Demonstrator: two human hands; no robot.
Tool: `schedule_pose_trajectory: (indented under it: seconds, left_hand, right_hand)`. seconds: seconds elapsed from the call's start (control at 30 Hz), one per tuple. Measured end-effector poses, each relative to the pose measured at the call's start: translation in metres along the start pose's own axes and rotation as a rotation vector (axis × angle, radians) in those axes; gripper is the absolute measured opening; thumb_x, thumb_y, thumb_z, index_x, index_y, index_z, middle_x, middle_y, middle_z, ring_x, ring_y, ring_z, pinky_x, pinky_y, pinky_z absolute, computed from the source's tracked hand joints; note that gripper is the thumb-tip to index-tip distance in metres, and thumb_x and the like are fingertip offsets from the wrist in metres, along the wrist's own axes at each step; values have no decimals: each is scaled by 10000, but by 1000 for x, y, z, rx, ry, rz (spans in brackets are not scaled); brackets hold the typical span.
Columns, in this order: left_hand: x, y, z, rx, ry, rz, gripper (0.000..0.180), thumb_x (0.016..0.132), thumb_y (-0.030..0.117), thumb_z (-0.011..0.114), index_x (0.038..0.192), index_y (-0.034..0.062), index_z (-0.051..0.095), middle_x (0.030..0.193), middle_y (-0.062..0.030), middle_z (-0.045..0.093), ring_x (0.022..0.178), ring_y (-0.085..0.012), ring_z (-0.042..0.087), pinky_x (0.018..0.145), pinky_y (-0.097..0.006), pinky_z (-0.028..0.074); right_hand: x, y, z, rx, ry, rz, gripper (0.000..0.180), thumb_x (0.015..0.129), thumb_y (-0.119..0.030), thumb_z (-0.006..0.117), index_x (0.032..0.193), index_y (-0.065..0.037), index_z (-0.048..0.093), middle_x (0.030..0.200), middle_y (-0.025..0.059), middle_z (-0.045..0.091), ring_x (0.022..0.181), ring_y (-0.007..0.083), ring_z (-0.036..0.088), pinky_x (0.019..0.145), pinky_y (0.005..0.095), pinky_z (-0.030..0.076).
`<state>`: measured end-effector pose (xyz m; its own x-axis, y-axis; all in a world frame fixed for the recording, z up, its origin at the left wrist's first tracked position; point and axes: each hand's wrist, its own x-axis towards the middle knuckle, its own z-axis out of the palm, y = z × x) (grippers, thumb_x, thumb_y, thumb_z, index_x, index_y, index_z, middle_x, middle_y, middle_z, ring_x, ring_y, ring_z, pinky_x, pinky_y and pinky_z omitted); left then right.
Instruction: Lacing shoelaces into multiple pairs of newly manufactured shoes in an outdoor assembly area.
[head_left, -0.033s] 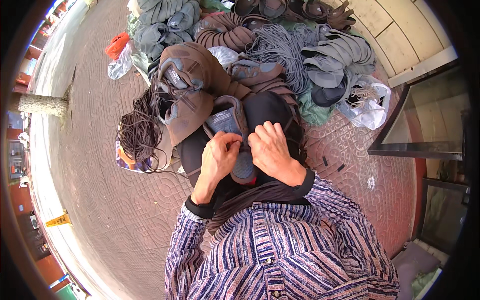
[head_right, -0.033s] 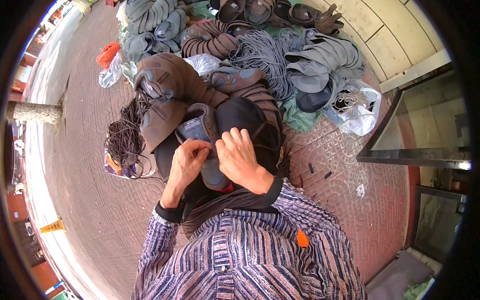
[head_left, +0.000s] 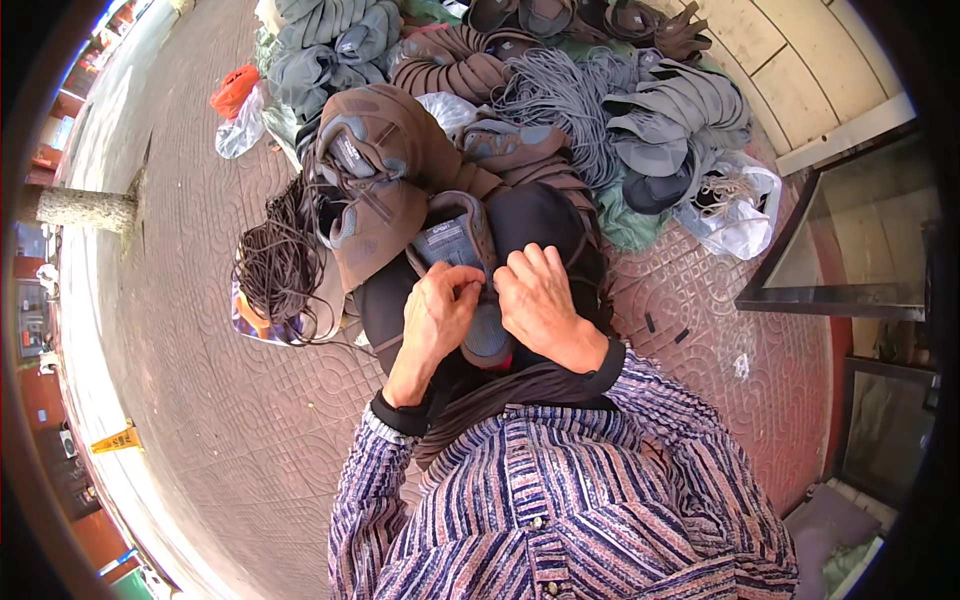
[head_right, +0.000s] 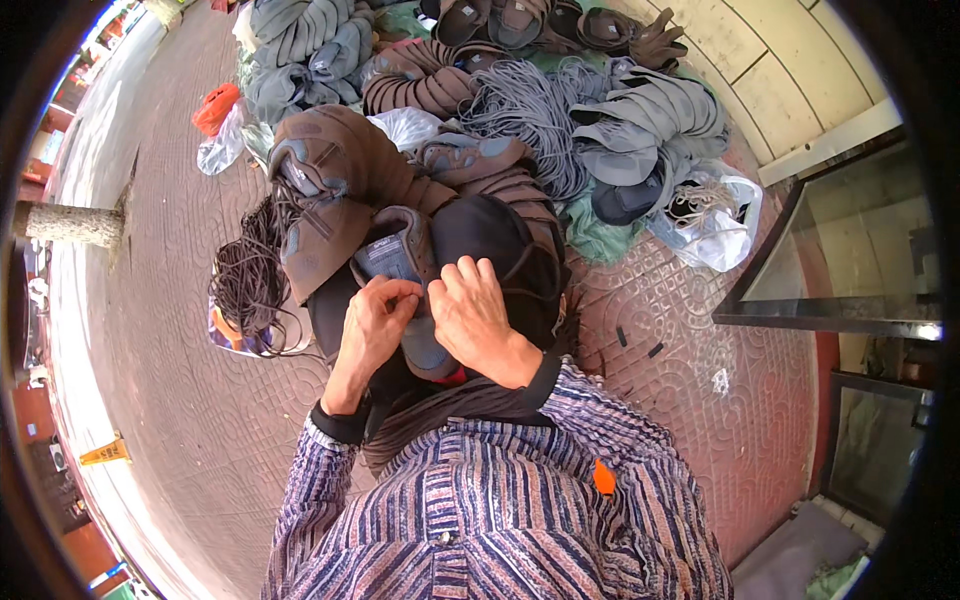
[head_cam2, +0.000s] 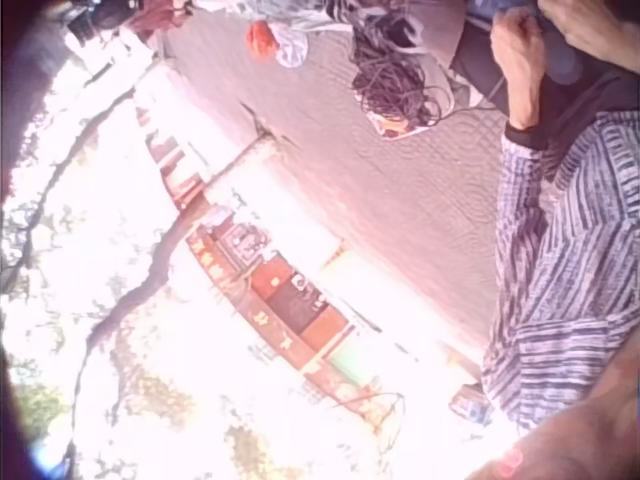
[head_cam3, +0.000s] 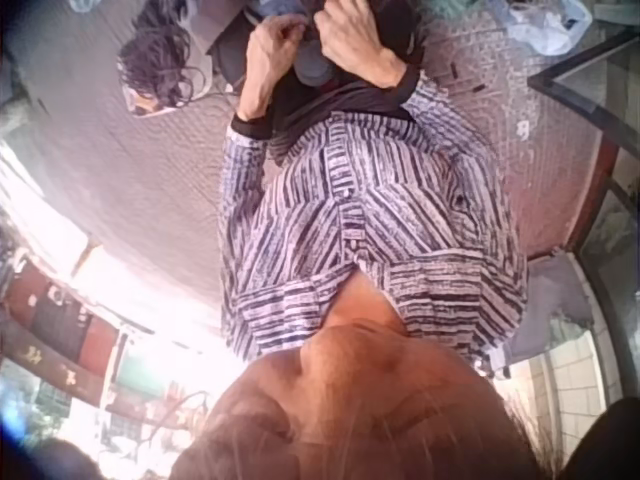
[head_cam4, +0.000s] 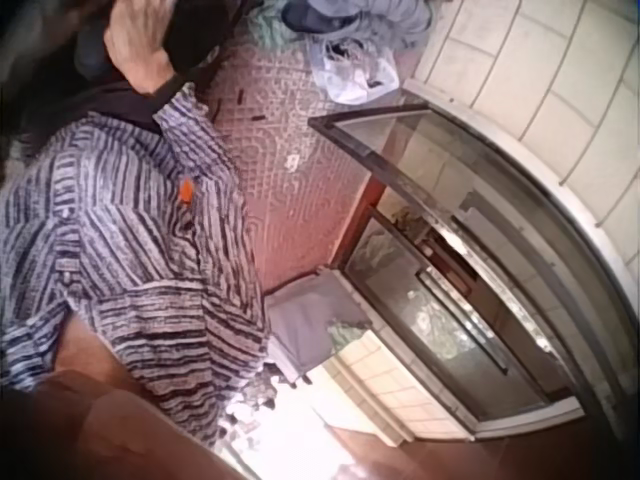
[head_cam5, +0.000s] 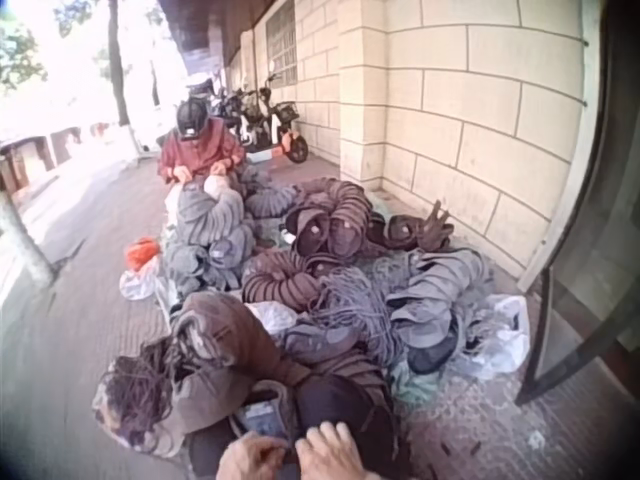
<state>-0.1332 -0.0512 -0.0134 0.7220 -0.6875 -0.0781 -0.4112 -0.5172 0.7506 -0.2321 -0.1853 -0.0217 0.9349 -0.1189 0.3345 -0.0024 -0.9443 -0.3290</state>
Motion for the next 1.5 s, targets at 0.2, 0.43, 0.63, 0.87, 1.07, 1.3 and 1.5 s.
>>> schedule_pose_trajectory:
  seconds: [0.2,0.43,0.63,0.87,1.07,1.3,1.5]
  left_hand:
    - [8,2,0,213,-33,193,133,755,120,674,883,97,703,758,-92,572,708,-294,608,618,-383,468]
    - [26,4,-24,557,-163,689,119,695,74,633,784,40,561,811,-101,527,719,-275,602,612,-398,481]
    - [18,-1,-73,498,-144,466,62,821,84,581,858,43,553,772,-121,538,680,-294,593,585,-398,455]
    - [-16,-35,-66,-1716,-391,-493,110,832,111,559,837,1,551,680,-21,482,562,-125,422,510,-253,354]
    - [-86,-164,-232,-2133,588,82,40,862,66,445,834,38,440,694,3,371,584,-99,321,528,-260,294]
    - [-112,-109,-315,-1312,1118,146,97,936,27,421,950,-42,487,773,-73,392,632,-146,331,614,-305,331]
    - [-95,-126,-271,-1334,627,-36,196,953,95,457,1068,-58,500,823,-21,471,658,-80,404,592,-242,373]
  right_hand:
    - [-1,-2,-5,135,5,73,312,621,11,590,916,-26,493,767,107,525,768,288,494,704,384,354]
    - [-4,0,1,289,25,48,295,642,16,605,920,-36,524,807,88,531,782,271,487,717,383,354]
    - [-2,0,-10,-14,-29,-120,189,706,-199,719,783,-66,609,859,51,499,850,229,471,747,365,357]
    - [15,32,-33,189,-350,24,166,765,-219,677,700,-65,678,718,59,546,814,249,510,735,371,398]
    - [26,44,-55,338,-543,-117,159,767,-223,668,760,-66,688,733,90,569,786,262,538,721,370,411]
    - [59,10,-20,717,-531,223,327,841,-240,614,1073,-11,600,785,165,645,728,295,645,651,372,494]
    - [46,-57,55,491,-292,-145,94,800,-72,550,799,11,505,661,198,589,627,379,610,566,454,494]
